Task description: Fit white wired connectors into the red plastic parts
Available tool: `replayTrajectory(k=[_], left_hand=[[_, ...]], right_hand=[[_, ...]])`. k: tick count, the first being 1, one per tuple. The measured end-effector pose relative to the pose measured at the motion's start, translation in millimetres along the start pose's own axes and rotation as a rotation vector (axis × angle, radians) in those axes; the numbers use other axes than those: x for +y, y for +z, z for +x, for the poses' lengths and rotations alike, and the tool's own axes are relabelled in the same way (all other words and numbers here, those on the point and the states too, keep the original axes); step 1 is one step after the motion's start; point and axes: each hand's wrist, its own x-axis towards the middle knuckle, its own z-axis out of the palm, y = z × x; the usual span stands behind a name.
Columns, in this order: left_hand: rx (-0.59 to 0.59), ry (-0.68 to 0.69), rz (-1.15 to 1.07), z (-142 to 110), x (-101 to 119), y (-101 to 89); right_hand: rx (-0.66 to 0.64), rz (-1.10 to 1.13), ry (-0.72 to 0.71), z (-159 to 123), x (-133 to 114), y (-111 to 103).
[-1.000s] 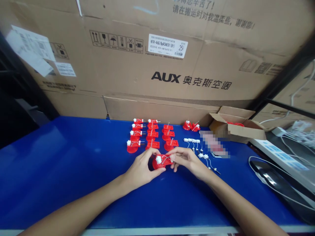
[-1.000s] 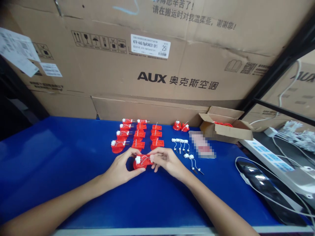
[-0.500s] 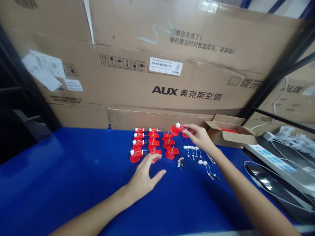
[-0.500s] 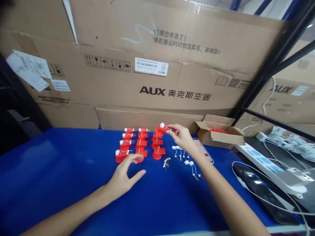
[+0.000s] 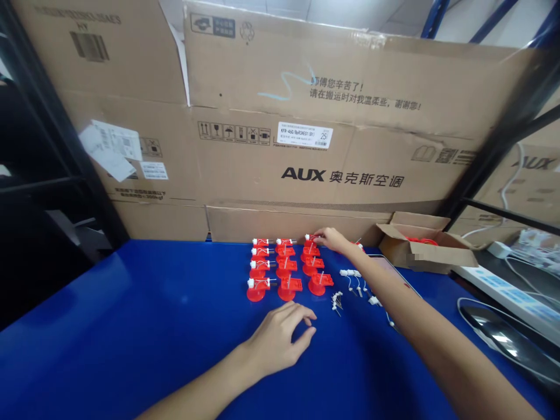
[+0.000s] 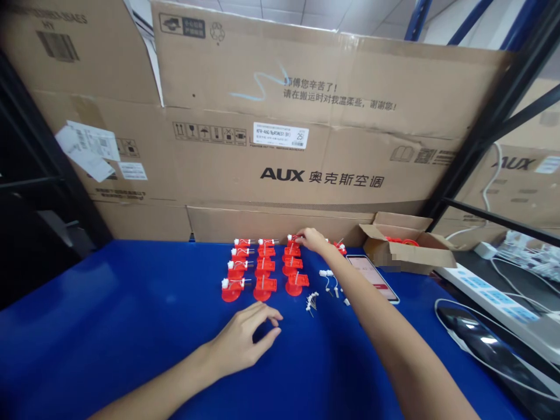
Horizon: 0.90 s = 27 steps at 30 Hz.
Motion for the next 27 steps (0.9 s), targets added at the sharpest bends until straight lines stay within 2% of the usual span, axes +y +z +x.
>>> replayTrajectory(k=[7,16,19,22,25,27], left_hand=[[-0.011,0.011,0.018,-1,-2,2.2],[-0.033,-0.005,0.023,-1,-3,3.0],[-0.034,-0.004,0.031,0,-4,2.4],[-0.035,0.001,0.050,0,-4,1.2],[-0.068,0.010,0.085,1,-4,0.8],[-0.112,0.022,0.106,0,-5,1.1]], right_hand=[[-0.112,0.010,-0.071,11,9,15],[-0.132,0.051,-0.091,9,10,17],[-0.102,0.049,-0.075,7,8,17],[-0.011,0.031,-0.050,4,2,12],[0.110,0.002,-0.033,2,-13,3],[0.136,-0.008,-0.066,2,-29,0]])
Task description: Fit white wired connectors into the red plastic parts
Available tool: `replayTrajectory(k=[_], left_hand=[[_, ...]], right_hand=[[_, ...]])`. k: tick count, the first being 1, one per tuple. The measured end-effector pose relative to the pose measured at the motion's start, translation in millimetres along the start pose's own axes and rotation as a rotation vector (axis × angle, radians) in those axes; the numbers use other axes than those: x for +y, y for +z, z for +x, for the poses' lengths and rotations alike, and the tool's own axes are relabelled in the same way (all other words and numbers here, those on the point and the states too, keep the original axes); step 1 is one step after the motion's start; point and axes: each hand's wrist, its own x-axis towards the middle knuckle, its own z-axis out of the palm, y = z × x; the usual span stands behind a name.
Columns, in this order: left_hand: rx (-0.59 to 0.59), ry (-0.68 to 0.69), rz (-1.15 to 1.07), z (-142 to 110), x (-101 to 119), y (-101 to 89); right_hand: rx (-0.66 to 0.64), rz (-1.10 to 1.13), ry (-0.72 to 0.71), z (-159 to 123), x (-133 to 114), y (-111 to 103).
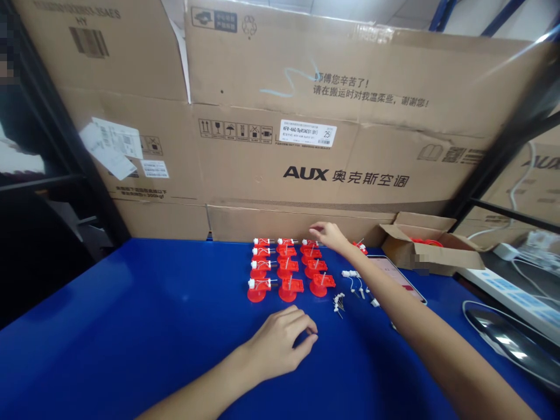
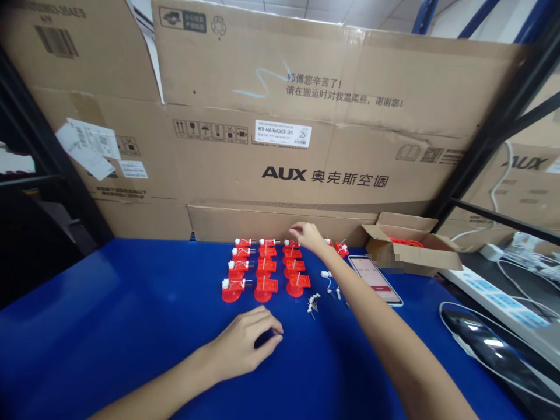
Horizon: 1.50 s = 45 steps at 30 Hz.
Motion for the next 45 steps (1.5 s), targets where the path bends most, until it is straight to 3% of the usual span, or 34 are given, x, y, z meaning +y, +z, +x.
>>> replayTrajectory(k=[4,8,19,30,35,40,45], left_hand=[[-0.070,0.014,0.032,0,-3,0.5],[-0.080,0.000,0.055,1,-7,-3.3],[-0.062,0.004,0.100,2,-11,-11.3],[-0.038,0.006,0.120,3,-14,-15.4],[-0.033,0.008,0.116,3,-13,-16.9],[-0.001,0.008,0.100,2,-11,-17.0],[0.014,-0.008,0.119,1,-12,-15.9]], right_hand=[[-0.078,0.000,-0.131,4,-35,6],[-0.137,-0.032,-0.174,7,-57,21],[-0.169,-0.114,-0.142,7,-67,20],[-0.279,-0.187,-0.064,3,-77,25],[-0.200,-0.161,-0.060,2,-79,10],[0.002,-0.116,-0.088,-7,-83,-27],[0.235,-0.065,-0.124,-54,-90,-60]])
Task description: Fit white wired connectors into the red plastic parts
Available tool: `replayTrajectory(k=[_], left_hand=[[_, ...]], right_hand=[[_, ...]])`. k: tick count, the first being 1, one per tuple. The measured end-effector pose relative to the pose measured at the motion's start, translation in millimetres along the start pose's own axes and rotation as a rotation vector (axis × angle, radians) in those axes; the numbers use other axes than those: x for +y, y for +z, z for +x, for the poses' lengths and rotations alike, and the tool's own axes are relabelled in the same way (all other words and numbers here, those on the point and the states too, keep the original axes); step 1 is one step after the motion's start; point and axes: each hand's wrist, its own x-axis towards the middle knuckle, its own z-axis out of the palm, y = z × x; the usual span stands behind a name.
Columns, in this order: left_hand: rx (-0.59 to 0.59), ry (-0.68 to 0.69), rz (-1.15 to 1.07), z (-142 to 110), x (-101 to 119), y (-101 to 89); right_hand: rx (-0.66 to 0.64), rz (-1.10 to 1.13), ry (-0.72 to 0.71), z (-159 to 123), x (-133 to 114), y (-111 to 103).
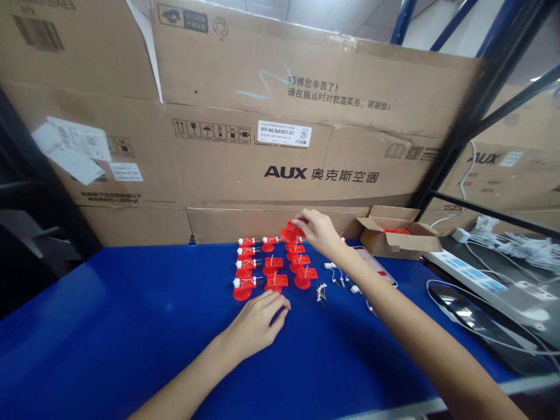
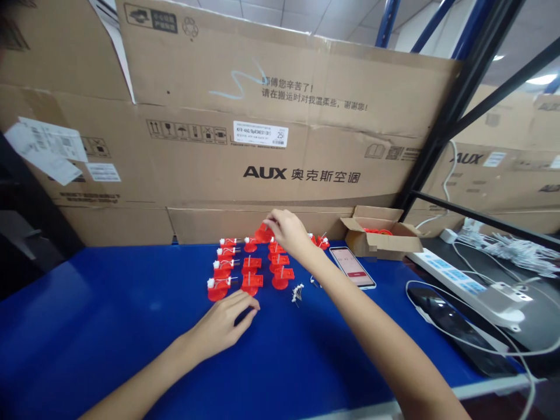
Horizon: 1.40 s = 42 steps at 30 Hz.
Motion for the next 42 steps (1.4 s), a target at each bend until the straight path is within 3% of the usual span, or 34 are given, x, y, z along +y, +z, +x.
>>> replayTrajectory(k=[2,4,9,14,22,27,30,32,34,38,42], left_hand=[[0.023,-0.026,0.011,0,0,0.7],[0.046,-0.060,0.015,0,0,2.4],[0.052,-0.165,0.067,-2,-4,13.1],[0.028,-0.294,0.040,-3,-7,16.0],[-0.013,-0.204,-0.196,-2,9,19.0],[-0.037,-0.206,-0.250,1,9,28.8],[-0.025,-0.238,-0.241,2,6,30.1],[-0.029,-0.255,-0.249,2,4,29.8],[-0.040,-0.269,-0.261,1,3,29.7],[-0.052,-0.269,-0.280,2,1,30.9],[-0.055,-0.268,-0.277,2,-1,32.0]], right_hand=[[0.104,0.072,-0.054,-29,-5,-7],[0.125,0.150,-0.164,-60,-9,-3],[-0.090,0.159,-0.325,-117,-12,26],[-0.131,0.212,-0.357,-132,-8,45],[-0.234,0.366,-0.339,-143,-13,44],[-0.206,0.438,-0.226,-138,-10,38],[-0.132,0.233,-0.015,-126,18,27],[-0.218,-0.002,0.212,-119,48,15],[-0.422,-0.189,0.470,-115,81,3],[-0.561,-0.189,0.566,-118,123,-13],[-0.644,-0.136,0.587,-122,127,-10]])
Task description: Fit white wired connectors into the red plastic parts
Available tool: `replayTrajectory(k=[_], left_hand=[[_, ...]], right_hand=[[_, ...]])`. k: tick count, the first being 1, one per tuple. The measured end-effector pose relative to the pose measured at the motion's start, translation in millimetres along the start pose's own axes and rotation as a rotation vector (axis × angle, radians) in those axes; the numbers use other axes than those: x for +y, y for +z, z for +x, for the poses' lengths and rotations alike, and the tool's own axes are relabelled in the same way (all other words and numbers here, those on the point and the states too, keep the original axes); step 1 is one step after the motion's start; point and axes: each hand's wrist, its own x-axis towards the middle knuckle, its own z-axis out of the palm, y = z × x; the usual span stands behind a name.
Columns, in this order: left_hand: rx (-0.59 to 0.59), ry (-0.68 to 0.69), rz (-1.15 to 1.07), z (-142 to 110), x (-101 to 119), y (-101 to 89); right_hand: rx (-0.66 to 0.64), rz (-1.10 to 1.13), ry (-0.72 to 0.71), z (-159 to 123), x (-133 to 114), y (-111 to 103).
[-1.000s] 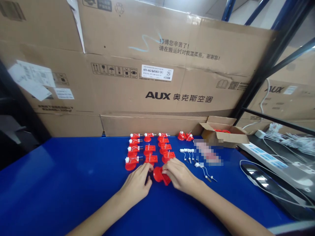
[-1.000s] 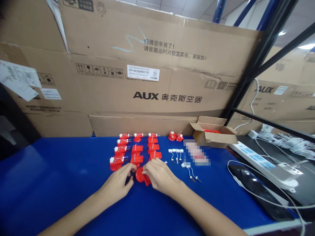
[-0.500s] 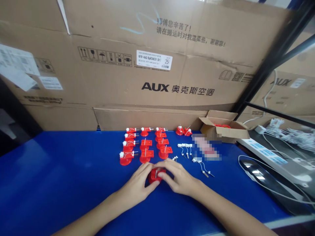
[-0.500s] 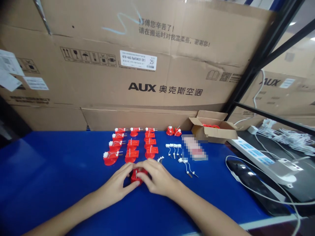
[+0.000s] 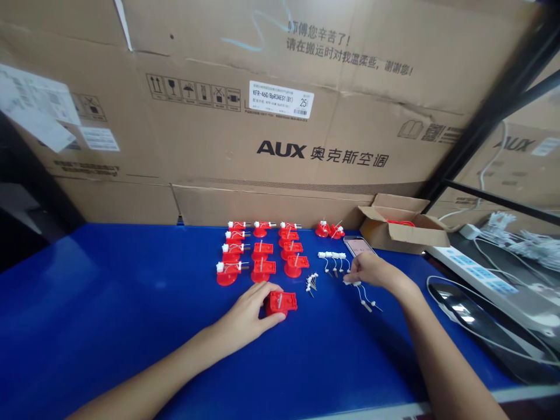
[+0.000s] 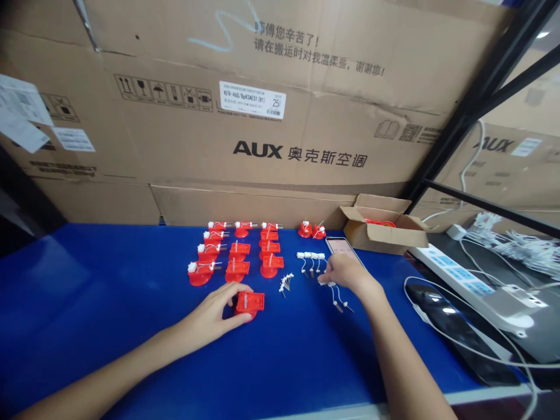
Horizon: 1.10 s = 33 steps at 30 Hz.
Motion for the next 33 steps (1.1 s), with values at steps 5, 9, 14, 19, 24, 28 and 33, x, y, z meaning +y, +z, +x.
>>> replayTrajectory(k=[5,9,14,19,24,28,33], left_hand=[[0.006,-0.022,0.007,-2,6,-2.4],[0.007,-0.044,-0.030,-4,14,-5.9],[0.015,-0.032,-0.044,-4,17,-8.9],[0.054,0.035,-0.002,-3,16,-9.7],[0.061,0.061,-0.004,-4,15,-9.1],[0.047,0.057,0.002,-5,15,-8.4],[0.060,0.070,0.021,-3,12,-8.4]], right_hand=[[-0.050,0.028,-0.002,-1,-12,7],[-0.073,0.062,-0.033,-5,-13,2],[-0.057,0.015,0.005,-5,-10,-3],[-0.070,-0.007,-0.007,-5,-17,5],[-0.025,-0.050,0.009,-4,-18,5],[-0.021,-0.060,0.009,-4,-18,3],[-0.064,0.009,-0.065,-13,-31,6]])
